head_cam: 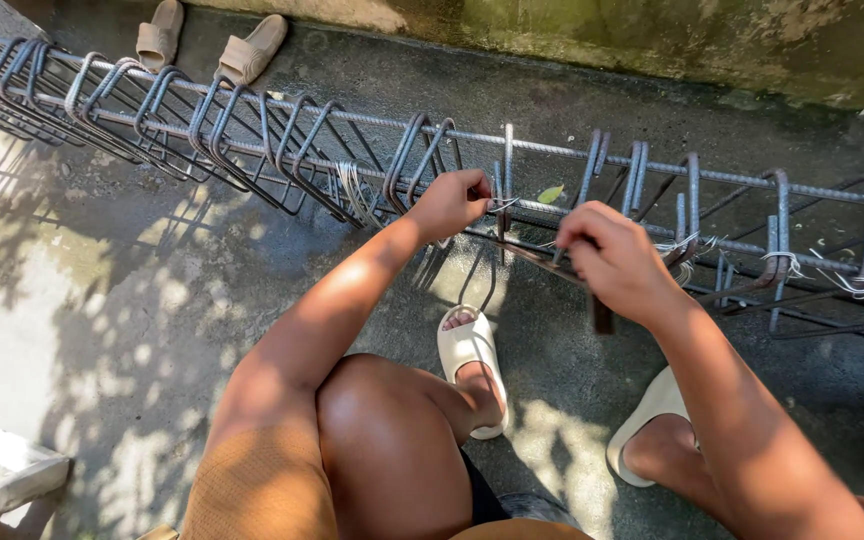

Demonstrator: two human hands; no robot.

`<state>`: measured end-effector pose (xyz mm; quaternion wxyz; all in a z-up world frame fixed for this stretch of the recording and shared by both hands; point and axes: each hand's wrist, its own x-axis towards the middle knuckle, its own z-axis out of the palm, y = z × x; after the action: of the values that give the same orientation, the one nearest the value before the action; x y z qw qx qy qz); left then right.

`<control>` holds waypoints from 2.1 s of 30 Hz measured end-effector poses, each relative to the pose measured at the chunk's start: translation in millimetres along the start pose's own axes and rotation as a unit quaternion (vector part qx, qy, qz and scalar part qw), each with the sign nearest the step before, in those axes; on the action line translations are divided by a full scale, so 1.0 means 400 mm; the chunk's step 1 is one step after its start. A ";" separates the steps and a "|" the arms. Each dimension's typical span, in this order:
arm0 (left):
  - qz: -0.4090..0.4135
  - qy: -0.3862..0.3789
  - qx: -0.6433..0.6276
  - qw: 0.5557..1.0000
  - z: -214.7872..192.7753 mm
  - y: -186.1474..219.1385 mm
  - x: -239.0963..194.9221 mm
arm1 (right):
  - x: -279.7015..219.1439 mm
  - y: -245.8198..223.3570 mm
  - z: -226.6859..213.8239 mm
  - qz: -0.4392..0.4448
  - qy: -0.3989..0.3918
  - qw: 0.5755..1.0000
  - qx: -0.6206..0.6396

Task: Tying rebar intersections with wire using a manual hook tool

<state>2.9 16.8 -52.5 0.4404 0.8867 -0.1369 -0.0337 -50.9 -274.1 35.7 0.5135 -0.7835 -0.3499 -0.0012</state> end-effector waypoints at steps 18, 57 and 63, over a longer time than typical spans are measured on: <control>-0.050 0.068 0.037 0.996 0.025 0.067 -0.015 | -0.197 0.100 -0.175 0.213 0.391 0.786 0.430; -0.063 0.050 -0.042 0.996 0.017 0.007 -0.008 | 0.137 0.138 -0.252 -0.065 0.033 0.993 -0.093; -0.062 0.082 -0.009 0.995 0.015 0.044 -0.009 | 0.052 0.057 -0.218 -0.111 0.055 0.975 -0.187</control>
<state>-5.3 3.1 -42.2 0.4554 0.8891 -0.0445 0.0100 8.4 -338.4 66.2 0.3727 -0.8210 -0.3993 -0.1663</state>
